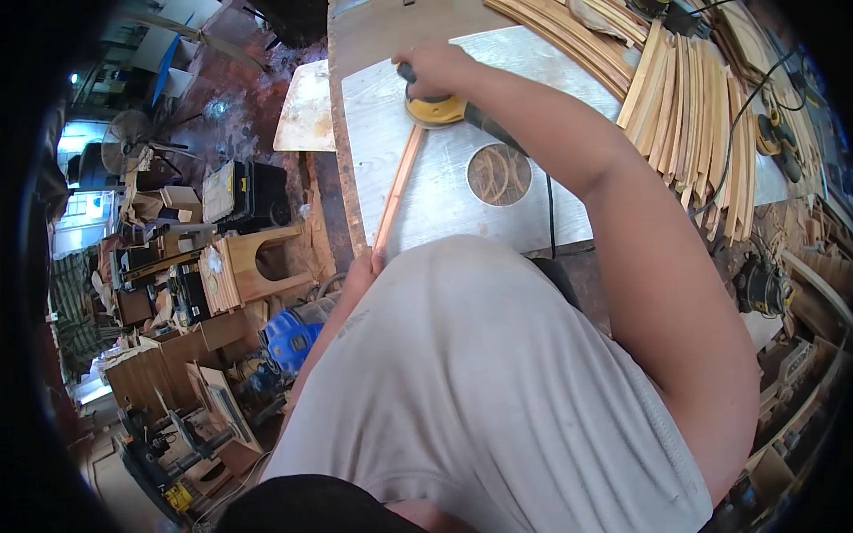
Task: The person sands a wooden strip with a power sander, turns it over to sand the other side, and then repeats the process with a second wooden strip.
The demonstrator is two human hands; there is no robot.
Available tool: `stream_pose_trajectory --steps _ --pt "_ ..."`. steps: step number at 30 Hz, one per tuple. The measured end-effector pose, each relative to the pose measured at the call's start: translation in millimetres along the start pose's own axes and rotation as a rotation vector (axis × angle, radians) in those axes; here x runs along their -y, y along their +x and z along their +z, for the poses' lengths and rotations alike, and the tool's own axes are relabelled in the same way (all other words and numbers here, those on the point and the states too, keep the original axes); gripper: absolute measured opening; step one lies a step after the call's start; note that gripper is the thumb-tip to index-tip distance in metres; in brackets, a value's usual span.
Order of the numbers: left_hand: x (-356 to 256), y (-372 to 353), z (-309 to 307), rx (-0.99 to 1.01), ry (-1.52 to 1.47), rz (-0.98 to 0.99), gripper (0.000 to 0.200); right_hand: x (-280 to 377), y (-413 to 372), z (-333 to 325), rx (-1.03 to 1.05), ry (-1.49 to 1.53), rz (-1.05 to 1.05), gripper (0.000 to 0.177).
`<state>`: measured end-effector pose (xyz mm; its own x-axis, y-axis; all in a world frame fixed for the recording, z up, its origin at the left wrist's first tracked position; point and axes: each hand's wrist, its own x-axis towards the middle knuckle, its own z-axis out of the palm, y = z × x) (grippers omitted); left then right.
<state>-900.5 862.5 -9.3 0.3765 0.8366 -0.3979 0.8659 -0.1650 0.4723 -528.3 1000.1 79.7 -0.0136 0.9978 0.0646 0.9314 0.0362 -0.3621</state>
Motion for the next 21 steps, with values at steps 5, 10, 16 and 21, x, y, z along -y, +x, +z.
stream_pose_trajectory --steps 5,10,16,21 --pt "-4 5 -11 0.008 0.056 -0.027 0.042 73 -44 5 0.163 0.046 -0.1 0.068" --pt "8 11 -10 0.005 0.109 0.024 0.042 131 -93 9 0.181 0.107 -0.315 0.058" --pt "-3 -5 -5 -0.004 0.021 -0.019 0.043 94 -58 15 0.117 0.066 -0.126 0.059" --pt "-5 -4 -6 0.014 -0.007 -0.028 0.044 27 -17 -3 0.069 -0.044 0.028 0.065"
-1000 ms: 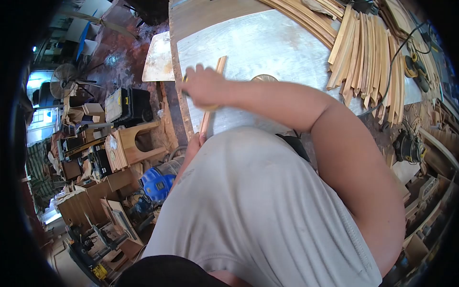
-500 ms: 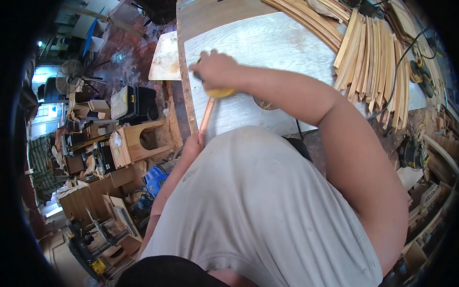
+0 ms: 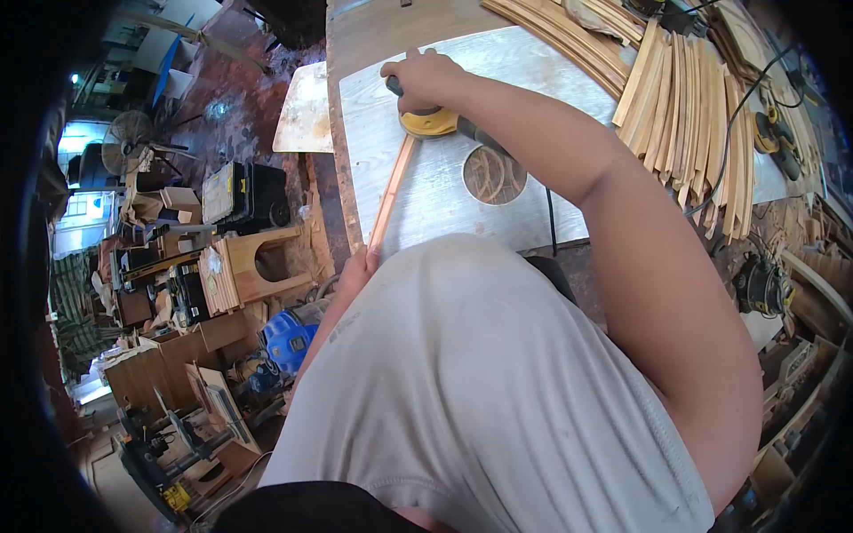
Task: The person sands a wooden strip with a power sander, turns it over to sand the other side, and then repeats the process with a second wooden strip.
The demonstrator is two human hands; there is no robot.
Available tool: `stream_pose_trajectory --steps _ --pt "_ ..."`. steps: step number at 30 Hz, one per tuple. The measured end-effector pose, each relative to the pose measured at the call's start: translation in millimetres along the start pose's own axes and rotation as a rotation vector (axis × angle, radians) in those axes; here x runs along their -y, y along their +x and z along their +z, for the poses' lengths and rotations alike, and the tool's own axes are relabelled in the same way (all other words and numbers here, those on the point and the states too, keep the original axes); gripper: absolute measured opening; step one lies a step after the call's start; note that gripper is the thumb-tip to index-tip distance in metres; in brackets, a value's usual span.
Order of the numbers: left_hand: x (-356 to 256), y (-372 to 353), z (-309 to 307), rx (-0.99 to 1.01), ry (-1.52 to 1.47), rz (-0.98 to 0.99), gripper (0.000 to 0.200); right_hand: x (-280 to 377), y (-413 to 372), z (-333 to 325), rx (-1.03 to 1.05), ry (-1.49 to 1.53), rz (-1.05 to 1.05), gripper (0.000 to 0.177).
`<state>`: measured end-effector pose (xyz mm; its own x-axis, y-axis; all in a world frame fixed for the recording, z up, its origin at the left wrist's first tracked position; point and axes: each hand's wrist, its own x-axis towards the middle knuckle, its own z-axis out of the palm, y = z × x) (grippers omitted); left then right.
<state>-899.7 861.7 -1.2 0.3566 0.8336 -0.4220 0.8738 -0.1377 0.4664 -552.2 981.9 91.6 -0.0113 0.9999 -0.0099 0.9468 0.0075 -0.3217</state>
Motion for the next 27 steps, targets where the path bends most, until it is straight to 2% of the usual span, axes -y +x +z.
stream_pose_trajectory --steps 2,5,8,11,14,15,17,21,23,25,27 --pt "-7 0 -3 0.016 -0.022 -0.001 0.044 0 -4 0 0.041 -0.006 0.01 0.068" --pt "-19 5 -4 0.011 -0.017 -0.019 0.044 38 -30 10 0.044 0.052 -0.09 0.068" --pt "-5 16 4 0.003 0.029 -0.003 0.044 86 -69 14 0.134 0.092 -0.276 0.06" --pt "1 16 10 -0.037 -0.022 0.059 0.045 113 -94 19 0.117 0.151 -0.408 0.056" --pt "0 7 13 -0.012 0.01 -0.008 0.044 112 -85 28 0.068 0.154 -0.365 0.058" --pt "3 3 16 -0.002 -0.015 -0.013 0.044 107 -78 28 0.071 0.156 -0.366 0.058" --pt "3 -3 18 0.009 -0.042 -0.021 0.043 82 -50 25 0.101 0.072 -0.206 0.059" --pt "-12 -13 9 -0.021 -0.024 -0.044 0.042 10 1 7 -0.055 0.021 0.013 0.066" --pt "-9 -9 8 -0.031 -0.007 -0.041 0.041 -31 27 2 -0.014 0.096 0.101 0.067" --pt "6 -1 9 -0.034 0.032 -0.003 0.039 -65 41 5 -0.086 0.025 0.063 0.066" --pt "-4 -5 3 -0.03 0.044 -0.023 0.038 -70 36 5 -0.142 -0.04 0.026 0.065"
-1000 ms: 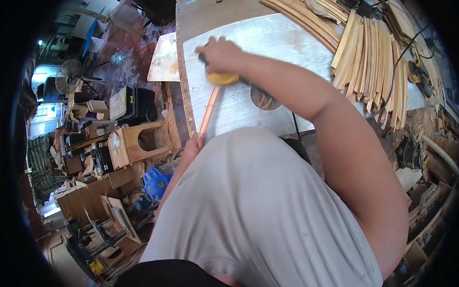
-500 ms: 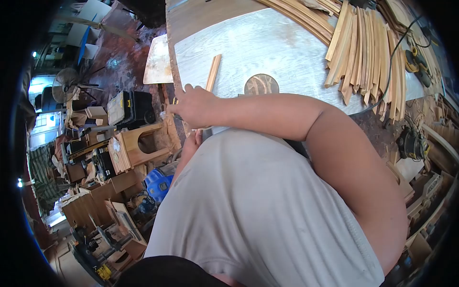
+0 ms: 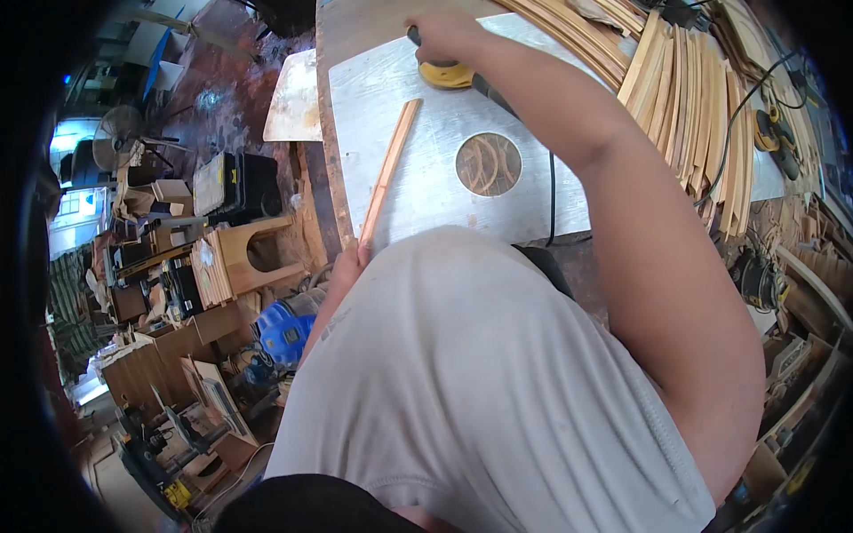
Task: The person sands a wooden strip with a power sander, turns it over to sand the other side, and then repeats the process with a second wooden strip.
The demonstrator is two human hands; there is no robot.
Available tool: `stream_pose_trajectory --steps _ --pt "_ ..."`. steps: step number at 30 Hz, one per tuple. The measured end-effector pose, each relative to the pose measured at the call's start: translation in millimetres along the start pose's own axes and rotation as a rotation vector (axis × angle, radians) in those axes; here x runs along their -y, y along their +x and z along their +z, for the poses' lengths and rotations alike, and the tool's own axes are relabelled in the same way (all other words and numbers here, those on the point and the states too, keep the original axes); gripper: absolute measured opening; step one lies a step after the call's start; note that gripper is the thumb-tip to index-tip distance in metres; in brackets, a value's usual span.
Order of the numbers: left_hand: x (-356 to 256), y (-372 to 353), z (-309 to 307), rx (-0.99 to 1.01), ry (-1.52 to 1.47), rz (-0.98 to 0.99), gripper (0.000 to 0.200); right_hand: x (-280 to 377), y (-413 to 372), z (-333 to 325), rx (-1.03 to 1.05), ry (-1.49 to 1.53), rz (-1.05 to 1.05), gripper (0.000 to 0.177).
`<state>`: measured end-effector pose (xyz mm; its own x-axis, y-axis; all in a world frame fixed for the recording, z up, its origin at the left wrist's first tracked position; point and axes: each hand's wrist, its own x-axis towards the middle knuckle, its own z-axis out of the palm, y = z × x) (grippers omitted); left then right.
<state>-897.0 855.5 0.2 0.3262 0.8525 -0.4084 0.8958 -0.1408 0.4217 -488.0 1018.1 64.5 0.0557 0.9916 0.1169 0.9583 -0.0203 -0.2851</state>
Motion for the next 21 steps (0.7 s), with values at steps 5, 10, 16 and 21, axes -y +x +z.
stream_pose_trajectory --steps 5,10,16,21 --pt "0 0 1 0.002 0.005 -0.01 0.038 6 -5 -7 0.019 0.021 -0.053 0.065" --pt "-4 -3 -2 -0.023 0.016 0.016 0.037 40 -21 0 0.033 0.064 -0.069 0.064" --pt "-13 3 -5 -0.001 0.017 0.015 0.042 86 -42 3 0.064 0.043 -0.173 0.063" --pt "-21 1 -7 -0.014 -0.007 0.02 0.043 103 -50 1 0.084 0.052 -0.223 0.064"
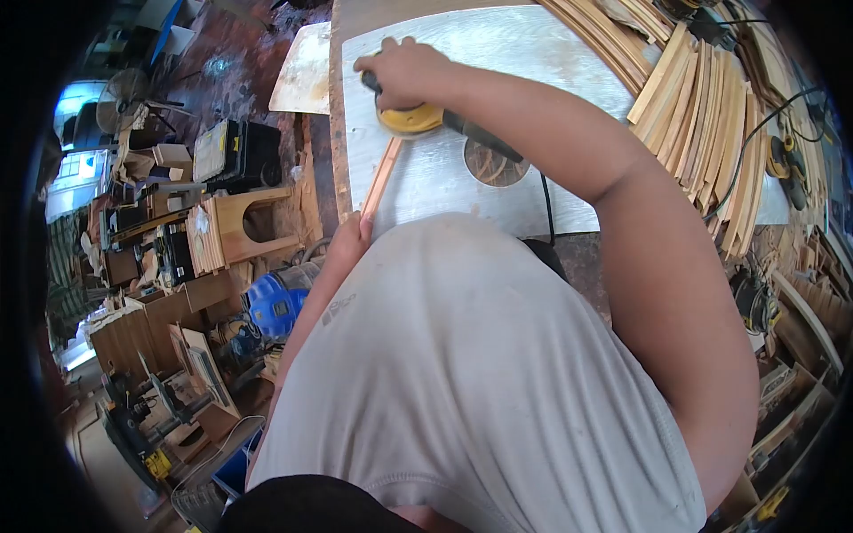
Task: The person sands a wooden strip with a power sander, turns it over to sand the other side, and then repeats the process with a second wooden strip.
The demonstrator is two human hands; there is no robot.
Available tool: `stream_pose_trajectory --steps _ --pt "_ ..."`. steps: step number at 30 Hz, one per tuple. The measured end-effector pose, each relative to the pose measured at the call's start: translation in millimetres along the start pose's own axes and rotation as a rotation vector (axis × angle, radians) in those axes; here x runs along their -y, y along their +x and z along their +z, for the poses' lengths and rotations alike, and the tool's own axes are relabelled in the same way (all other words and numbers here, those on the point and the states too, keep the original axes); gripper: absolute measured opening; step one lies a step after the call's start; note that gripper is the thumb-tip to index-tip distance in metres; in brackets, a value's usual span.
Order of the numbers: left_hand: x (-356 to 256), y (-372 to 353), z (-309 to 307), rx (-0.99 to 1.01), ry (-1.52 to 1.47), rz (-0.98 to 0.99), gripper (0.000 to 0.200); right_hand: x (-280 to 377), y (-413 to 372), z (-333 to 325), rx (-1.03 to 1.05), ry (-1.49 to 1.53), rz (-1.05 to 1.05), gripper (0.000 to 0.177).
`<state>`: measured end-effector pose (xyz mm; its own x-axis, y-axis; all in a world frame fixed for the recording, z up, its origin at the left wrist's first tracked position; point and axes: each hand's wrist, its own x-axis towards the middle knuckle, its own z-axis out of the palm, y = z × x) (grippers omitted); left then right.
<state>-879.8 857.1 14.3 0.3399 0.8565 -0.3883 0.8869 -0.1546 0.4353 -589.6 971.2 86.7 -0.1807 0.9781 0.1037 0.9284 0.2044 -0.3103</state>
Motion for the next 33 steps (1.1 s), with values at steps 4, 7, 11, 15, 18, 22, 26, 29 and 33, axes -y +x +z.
stream_pose_trajectory --steps 4,7,11,15,18,22,26,29,33 --pt "-4 -2 -5 0.002 0.009 0.004 0.043 -25 24 -4 0.025 -0.047 0.136 0.073" --pt "-6 2 -8 0.017 -0.003 0.021 0.045 -26 24 -2 0.035 -0.034 0.112 0.072" --pt "-4 14 -2 0.012 -0.042 0.009 0.046 23 -11 -3 0.054 0.044 -0.016 0.065" --pt "4 15 5 -0.037 -0.069 0.05 0.046 64 -38 -3 0.118 0.084 -0.092 0.062" --pt "5 11 9 -0.031 -0.062 0.054 0.047 67 -39 1 0.096 0.078 -0.117 0.06" --pt "1 3 4 0.027 -0.058 0.026 0.05 30 -15 8 -0.001 0.011 -0.025 0.061" --pt "1 2 5 0.039 -0.059 0.002 0.051 -21 17 8 -0.055 -0.054 0.072 0.065" --pt "-1 3 2 0.012 -0.11 0.013 0.052 -43 28 6 -0.052 -0.057 0.071 0.065" --pt "-6 6 -4 0.016 -0.09 -0.005 0.051 -22 16 2 -0.019 -0.018 0.061 0.066"
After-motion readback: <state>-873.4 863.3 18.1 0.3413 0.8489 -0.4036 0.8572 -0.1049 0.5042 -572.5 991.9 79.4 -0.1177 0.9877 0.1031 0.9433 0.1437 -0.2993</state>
